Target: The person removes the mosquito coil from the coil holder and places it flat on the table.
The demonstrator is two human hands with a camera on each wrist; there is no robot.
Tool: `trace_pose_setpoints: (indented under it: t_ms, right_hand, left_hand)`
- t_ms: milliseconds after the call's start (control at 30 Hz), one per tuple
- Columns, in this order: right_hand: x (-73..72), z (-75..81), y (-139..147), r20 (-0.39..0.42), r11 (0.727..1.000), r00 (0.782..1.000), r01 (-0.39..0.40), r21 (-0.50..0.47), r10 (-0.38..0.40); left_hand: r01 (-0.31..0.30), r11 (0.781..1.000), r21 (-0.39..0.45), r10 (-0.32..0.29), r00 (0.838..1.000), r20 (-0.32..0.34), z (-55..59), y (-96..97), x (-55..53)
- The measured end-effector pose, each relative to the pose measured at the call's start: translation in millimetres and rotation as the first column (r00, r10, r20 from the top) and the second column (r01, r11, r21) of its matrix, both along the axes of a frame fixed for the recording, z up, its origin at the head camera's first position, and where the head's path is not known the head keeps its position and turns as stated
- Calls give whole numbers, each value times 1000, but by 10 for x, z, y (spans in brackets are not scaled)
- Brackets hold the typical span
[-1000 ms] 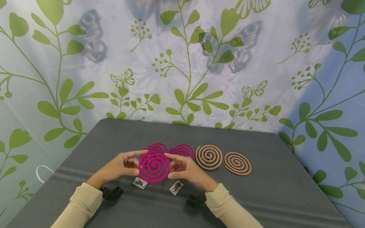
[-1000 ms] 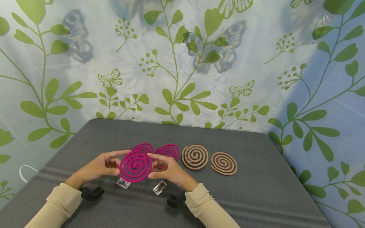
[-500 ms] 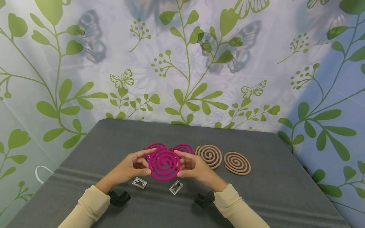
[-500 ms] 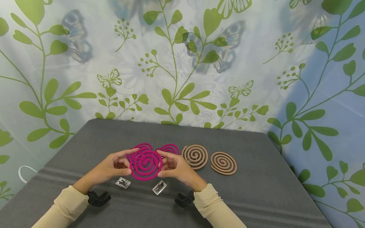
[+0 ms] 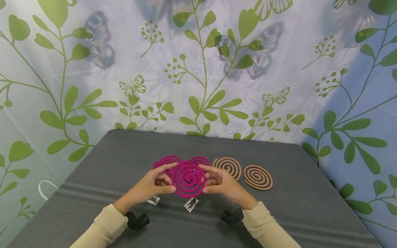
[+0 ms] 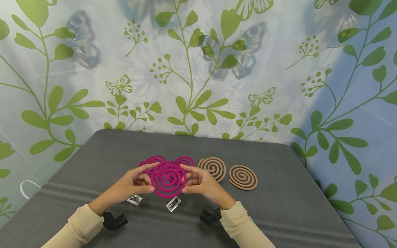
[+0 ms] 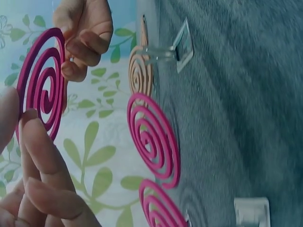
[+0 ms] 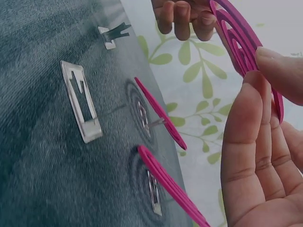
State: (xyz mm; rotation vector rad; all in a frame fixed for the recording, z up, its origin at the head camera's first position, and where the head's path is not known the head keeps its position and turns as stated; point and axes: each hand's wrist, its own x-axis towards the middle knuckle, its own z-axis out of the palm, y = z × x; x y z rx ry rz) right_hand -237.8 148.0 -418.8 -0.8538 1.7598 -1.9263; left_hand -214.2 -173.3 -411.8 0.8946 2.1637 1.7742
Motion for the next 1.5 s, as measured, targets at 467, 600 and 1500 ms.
trace_pose_setpoints:
  t_ms: [467, 600, 1500]
  right_hand:
    - [-1, -30, 281, -13, 1000, 1000, -13, 24, 14]
    - [13, -5, 353, -18, 999, 1000, -1, 48, 2]
    - [13, 92, 883, -105, 987, 994, 50, 152, -34]
  left_hand:
    - [-20, 1000, -16, 20, 1000, 17, 20, 280, 33]
    - [-9, 1000, -5, 9, 1000, 29, 27, 351, 35]
    - [5, 1000, 28, -7, 998, 68, 28, 880, 0]
